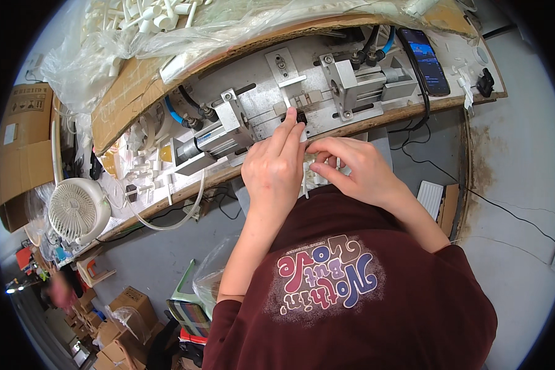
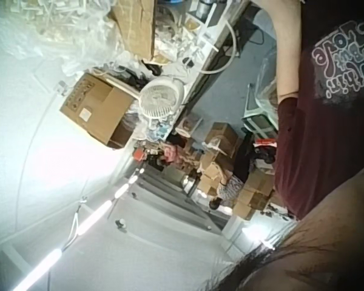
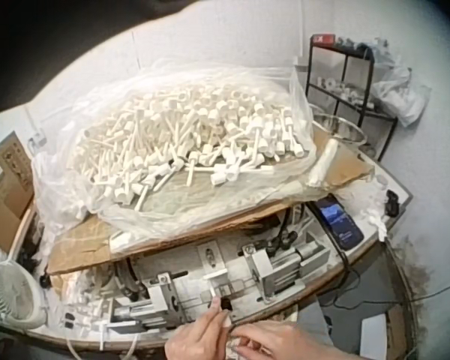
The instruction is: Using a pneumatic assembly machine to join small white plastic components.
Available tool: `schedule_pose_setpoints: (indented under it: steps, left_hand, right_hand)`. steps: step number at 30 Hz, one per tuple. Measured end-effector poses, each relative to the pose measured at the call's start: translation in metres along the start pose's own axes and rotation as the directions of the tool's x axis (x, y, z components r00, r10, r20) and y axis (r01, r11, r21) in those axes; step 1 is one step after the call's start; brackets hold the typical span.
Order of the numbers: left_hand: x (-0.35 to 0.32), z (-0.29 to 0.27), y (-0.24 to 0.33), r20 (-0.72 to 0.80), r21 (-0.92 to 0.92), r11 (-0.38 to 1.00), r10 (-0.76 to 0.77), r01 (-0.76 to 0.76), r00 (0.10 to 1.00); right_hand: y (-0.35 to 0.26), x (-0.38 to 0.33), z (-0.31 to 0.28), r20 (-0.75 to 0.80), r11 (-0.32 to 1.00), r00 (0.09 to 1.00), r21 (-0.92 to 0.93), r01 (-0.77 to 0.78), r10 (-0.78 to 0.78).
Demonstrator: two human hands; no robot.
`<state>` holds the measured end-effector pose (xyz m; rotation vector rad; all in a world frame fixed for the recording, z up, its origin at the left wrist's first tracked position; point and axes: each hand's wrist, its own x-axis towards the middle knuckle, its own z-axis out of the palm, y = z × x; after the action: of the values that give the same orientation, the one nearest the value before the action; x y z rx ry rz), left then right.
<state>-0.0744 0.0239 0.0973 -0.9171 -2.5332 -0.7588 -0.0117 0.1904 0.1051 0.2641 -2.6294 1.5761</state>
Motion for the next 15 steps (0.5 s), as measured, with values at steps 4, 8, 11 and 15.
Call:
schedule_pose_setpoints:
  steps: [4,8,11,15]
  left_hand:
    - [-0.0027,-0.0012,0.0020,0.024,0.035,0.999,-0.013,0.012,1.000]
    - [-0.0009,-0.0005,0.0007,-0.008,0.019,1.000,-0.002,0.003,1.000]
    - [0.0004,-0.0003,0.0016,-0.009,0.020,1.000,-0.008,0.008,1.000]
    - [-0.0001,0.0002,0.0015,-0.001,0.023,1.000,-0.010,0.010,1.000]
  right_hand:
    - [0.0026,-0.0009,0.0014,0.044,0.997,0.998,-0.060,0.042,-0.040]
    - [0.0005,-0.0009,0.0005,0.044,0.996,0.998,-0.074,0.050,-0.047]
    - [0.0002,-0.0012,-0.0010,0.045,0.996,0.998,-0.080,0.041,-0.037]
    - [0.0021,-0.0024,-0.0013,0.051,0.994,0.998,-0.100,0.034,-0.029]
